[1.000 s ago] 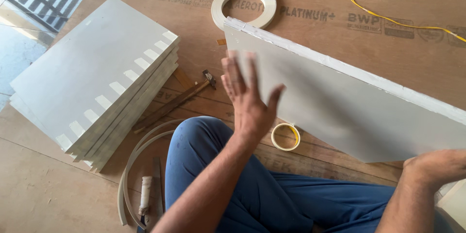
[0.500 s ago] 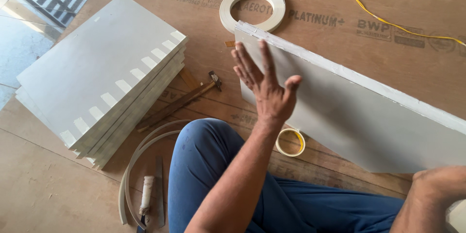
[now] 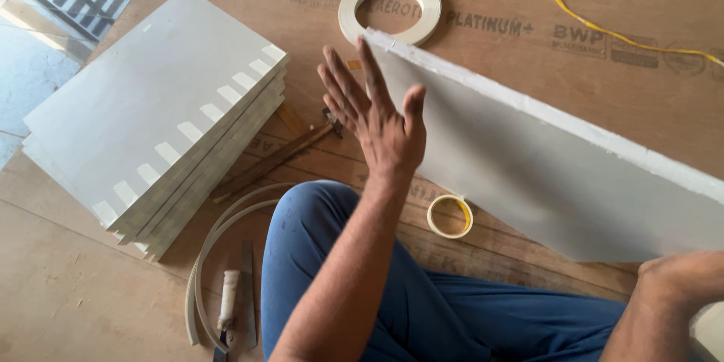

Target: The person applies white adhesive to the edge of a rectangular board using a small spatula. They then press another board onto the adhesive to join them. Finally, the person applies strips of masking tape along the seam to secure the boards together.

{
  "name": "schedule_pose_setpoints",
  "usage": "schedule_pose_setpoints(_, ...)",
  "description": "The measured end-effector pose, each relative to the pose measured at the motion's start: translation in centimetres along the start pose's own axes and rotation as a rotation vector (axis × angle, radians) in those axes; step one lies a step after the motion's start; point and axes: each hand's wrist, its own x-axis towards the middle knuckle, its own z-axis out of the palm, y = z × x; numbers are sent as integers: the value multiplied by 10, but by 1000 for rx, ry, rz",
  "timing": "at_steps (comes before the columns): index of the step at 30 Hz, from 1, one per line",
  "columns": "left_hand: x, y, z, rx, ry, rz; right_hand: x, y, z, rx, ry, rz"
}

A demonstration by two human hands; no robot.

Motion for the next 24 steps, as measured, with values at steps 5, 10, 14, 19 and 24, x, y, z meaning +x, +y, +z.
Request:
schedule_pose_setpoints(5, 15, 11, -18, 119, -102, 93, 2, -4, 0, -7, 11, -11)
schedule_pose_setpoints(10, -48, 62, -35, -21, -367, 298, 3, -9, 7, -10, 13, -16)
schedule_pose_setpoints(14, -58, 72, -37, 26, -418, 392, 6, -11, 3, -22, 9, -11)
schedule_pose_setpoints(19, -26, 46, -16, 254, -309, 156, 4, -2, -5, -3, 63, -62)
schedule_pose_setpoints(24, -88, 53, -34, 159, -571, 408, 1, -5, -13, 84, 49, 9)
